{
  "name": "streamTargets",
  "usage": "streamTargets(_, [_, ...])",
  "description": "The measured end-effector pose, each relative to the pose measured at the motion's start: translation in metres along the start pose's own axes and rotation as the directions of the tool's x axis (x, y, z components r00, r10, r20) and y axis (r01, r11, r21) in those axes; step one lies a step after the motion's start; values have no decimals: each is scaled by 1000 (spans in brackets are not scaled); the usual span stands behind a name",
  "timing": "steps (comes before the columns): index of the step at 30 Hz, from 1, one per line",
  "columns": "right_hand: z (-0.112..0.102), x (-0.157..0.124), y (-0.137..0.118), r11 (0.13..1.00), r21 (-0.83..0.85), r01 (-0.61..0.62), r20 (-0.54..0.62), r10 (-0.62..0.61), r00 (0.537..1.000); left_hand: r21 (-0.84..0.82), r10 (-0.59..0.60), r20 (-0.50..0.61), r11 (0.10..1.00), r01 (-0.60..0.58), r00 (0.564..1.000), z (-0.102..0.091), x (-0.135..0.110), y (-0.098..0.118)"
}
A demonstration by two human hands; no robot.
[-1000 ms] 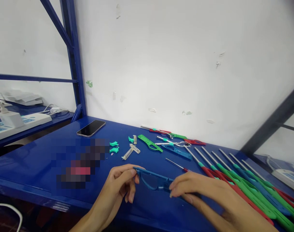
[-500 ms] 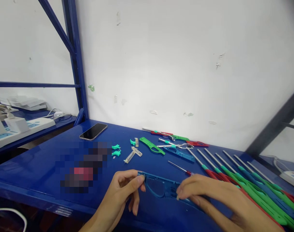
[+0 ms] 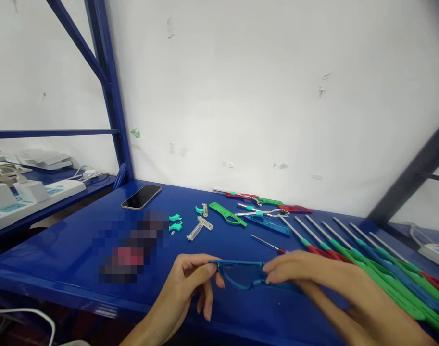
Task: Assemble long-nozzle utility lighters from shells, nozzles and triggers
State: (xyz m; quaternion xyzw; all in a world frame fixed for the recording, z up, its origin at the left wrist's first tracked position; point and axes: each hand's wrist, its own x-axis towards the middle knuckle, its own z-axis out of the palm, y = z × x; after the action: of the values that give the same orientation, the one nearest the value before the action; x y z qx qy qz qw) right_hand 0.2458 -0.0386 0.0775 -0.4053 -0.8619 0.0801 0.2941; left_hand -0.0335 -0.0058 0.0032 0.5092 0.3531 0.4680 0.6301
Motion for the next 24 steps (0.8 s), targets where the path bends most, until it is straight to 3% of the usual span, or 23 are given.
streamTargets(5, [-6,19,-4,1000,-9,5,-163,-6,987,80,-9,151,997,-3,989,0,-1,-2])
streamTargets(11, [4,26,-1,989,33,-142,-254,145,956,122,21,171,992,-43,985,2,0,0])
streamTargets(24, [14,32,-7,966,123,-227,-263,252,931,171,-4,182,985,-28,983,1,-2,-2])
